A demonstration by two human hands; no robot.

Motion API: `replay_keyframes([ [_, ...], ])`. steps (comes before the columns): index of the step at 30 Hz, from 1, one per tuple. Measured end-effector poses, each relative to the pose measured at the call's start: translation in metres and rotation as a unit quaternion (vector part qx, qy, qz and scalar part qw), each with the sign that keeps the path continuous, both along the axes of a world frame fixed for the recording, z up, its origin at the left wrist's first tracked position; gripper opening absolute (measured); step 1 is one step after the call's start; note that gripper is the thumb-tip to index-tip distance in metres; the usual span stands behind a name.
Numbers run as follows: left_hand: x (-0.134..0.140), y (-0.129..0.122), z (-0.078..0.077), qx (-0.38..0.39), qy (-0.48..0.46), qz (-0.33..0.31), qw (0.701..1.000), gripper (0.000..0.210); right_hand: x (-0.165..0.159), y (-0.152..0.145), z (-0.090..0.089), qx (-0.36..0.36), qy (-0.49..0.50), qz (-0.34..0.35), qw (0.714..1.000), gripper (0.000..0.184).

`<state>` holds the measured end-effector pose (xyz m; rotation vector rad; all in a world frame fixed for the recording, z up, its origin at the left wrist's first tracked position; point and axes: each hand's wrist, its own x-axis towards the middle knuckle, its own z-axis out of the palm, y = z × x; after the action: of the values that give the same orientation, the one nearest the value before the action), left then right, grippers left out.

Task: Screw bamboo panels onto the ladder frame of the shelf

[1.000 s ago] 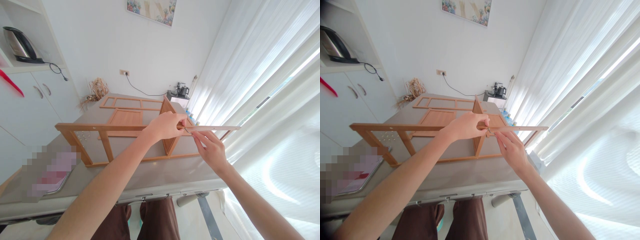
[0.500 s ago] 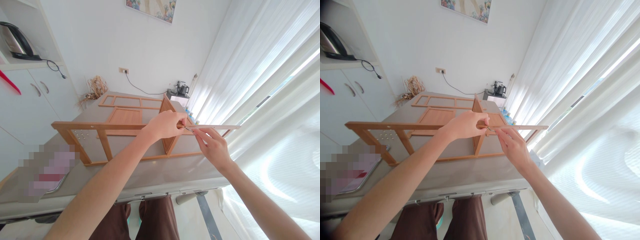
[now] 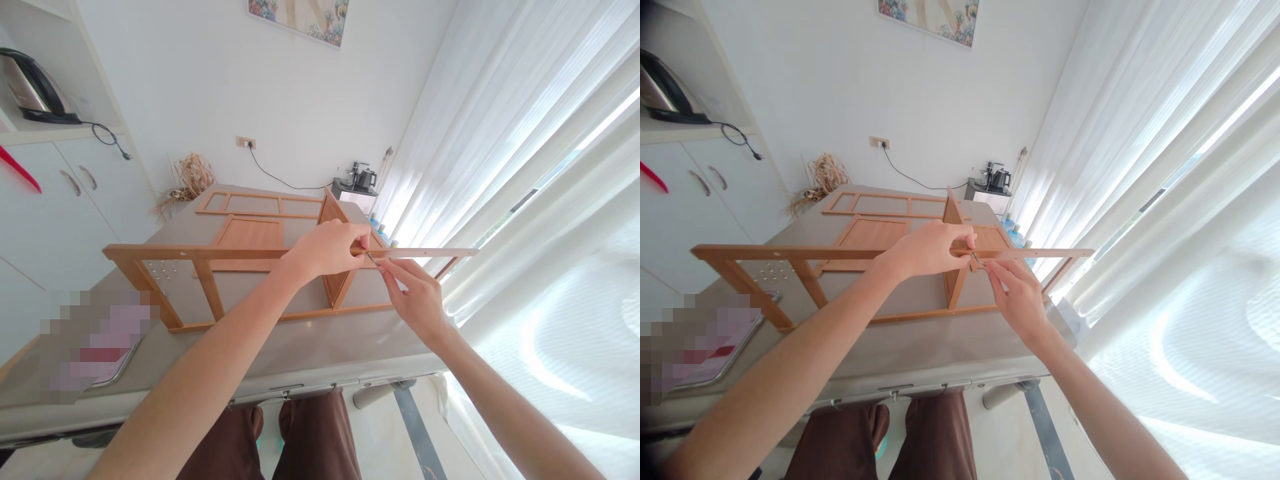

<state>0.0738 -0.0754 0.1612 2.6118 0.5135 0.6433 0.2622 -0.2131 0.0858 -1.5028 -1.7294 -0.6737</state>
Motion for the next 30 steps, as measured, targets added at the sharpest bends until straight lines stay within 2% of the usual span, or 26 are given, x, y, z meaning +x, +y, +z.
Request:
replay_keyframes([
  [6, 0.000, 0.000, 0.001, -0.006, 0.004, 0.000, 1.000, 0.021, -0.020, 0.003, -0.008, -0.014, 0.115, -0.011, 0.993, 0.019],
  [23, -0.002, 0.000, 0.003, -0.004, 0.009, -0.001, 1.000, 0.015, -0.020, 0.003, -0.021, 0.041, 0.063, -0.029, 0.997, 0.018],
  [30, -0.001, -0.001, 0.002, 0.000, 0.005, -0.001, 1.000, 0.014, -0.012, 0.004, -0.012, 0.046, 0.024, -0.013, 0.999, 0.021],
])
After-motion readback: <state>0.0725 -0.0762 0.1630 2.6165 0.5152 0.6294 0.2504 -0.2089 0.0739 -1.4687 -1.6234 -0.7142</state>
